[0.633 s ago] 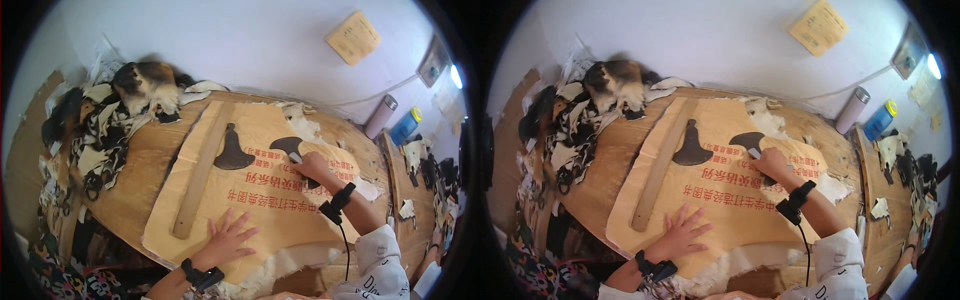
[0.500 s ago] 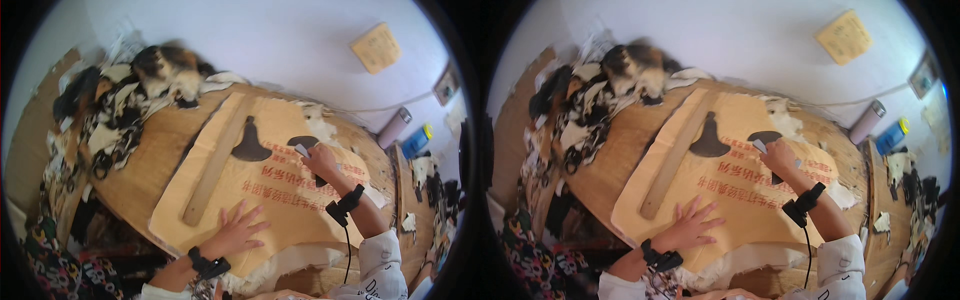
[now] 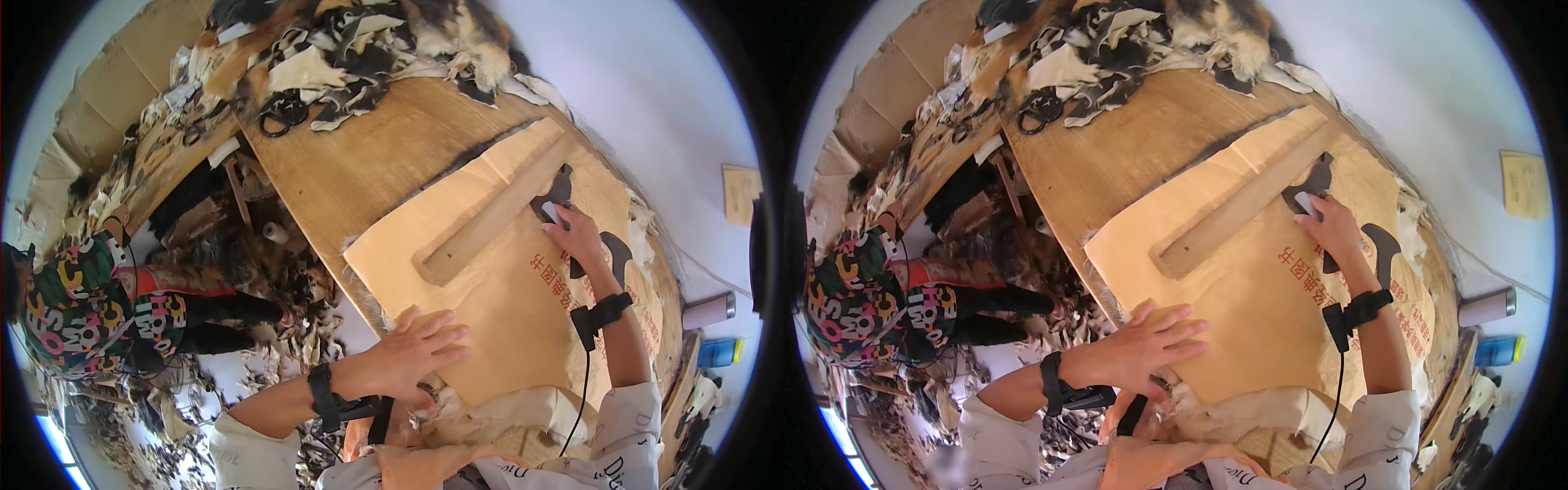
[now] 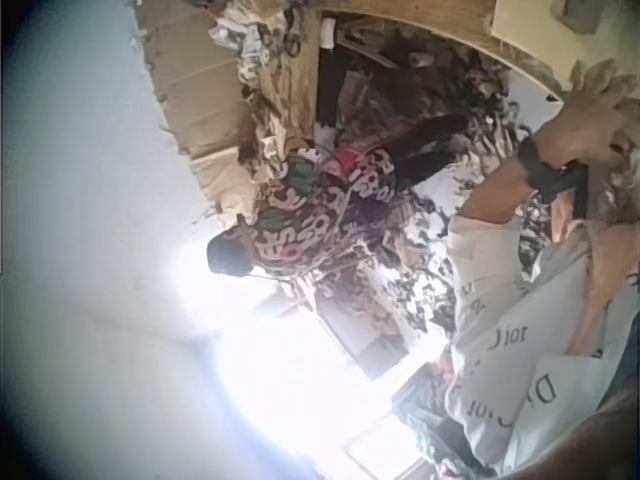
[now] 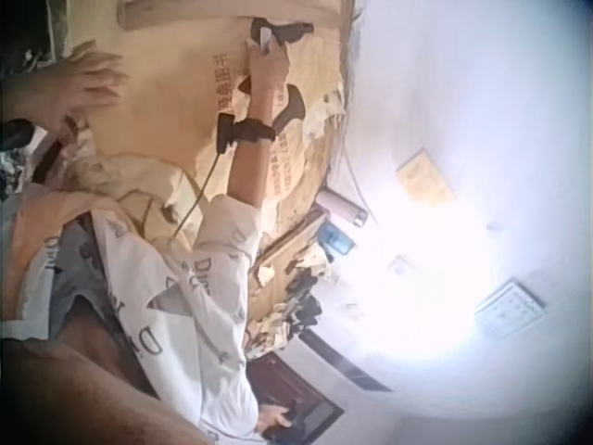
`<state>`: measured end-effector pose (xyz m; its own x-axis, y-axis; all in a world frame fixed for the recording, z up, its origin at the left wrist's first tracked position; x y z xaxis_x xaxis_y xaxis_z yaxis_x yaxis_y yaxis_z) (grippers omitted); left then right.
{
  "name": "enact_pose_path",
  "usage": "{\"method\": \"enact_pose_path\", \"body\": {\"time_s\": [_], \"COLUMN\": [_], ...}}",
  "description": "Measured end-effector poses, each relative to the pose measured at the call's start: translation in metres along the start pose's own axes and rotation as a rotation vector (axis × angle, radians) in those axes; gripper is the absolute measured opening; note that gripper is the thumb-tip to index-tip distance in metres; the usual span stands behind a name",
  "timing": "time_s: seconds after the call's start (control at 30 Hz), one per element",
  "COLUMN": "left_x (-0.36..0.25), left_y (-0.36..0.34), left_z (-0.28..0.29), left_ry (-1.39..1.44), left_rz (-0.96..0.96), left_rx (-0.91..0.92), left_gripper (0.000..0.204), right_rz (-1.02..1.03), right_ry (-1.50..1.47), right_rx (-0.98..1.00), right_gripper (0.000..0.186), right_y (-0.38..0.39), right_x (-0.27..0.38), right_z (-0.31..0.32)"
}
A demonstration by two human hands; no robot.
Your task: Cutting patterns out of a fur-covered animal hide using a paper template and a leather-cutting tool.
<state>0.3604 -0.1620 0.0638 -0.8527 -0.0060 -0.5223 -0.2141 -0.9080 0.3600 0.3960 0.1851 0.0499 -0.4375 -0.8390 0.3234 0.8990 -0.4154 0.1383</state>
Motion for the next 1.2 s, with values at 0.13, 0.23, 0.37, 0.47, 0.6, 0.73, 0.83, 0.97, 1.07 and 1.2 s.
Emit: {"method": "enact_pose_path", "body": {"time_s": [0.13,0.23,0.37,0.47,0.6,0.73,0.83,0.97,1.07,1.2], "left_x": [0.003,0.008,0.034,0.054,0.068,0.082,0.083,0.067,0.062,0.066], "left_y": [0.001,0.004,0.026,0.05,0.053,0.051,0.053,0.051,0.046,0.037], "left_z": [-0.009,-0.005,0.008,0.029,0.027,0.017,0.02,0.035,0.034,0.024], "left_ry": [0.004,0.058,0.326,0.081,-0.265,-0.202,-0.186,-0.27,-0.305,-0.268], "left_rz": [-0.048,-0.07,-0.088,0.166,0.271,0.158,0.14,0.071,0.087,0.154], "left_rx": [-0.067,-0.155,-0.285,-0.568,-0.583,-0.56,-0.561,-0.582,-0.573,-0.534], "left_gripper": [0.08,0.069,0.046,0.041,0.038,0.035,0.032,0.027,0.022,0.018], "right_rz": [-0.294,-0.363,-0.378,-0.376,-0.52,-0.553,-0.571,-0.369,0.025,0.072], "right_ry": [0.106,0.146,-0.213,-0.206,-0.061,-0.1,-0.166,-0.205,0.004,-0.077], "right_rx": [0.0,-0.016,0.183,0.124,-0.039,0.034,0.006,-0.11,-0.185,0.085], "right_gripper": [0.044,0.037,0.038,0.052,0.072,0.076,0.075,0.068,0.061,0.055], "right_y": [-0.003,-0.014,-0.036,-0.057,-0.063,-0.067,-0.058,-0.001,0.039,0.077], "right_x": [-0.005,0.008,0.037,0.049,0.081,0.073,0.058,0.052,0.058,0.045], "right_z": [0.009,0.019,0.015,0.002,-0.009,-0.009,-0.009,0.017,0.035,0.028]}}
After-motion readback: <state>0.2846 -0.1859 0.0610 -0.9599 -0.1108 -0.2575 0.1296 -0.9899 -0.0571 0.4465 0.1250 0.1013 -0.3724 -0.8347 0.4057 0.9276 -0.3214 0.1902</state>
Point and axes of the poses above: each hand's wrist, its own y-axis away from the middle knuckle, its own z-axis out of the back of the hand, x = y × z, the point moved 2 cm from there along -y, towards the middle knuckle, and after that the axes turned 14 degrees about x, right-handed, at the moved point
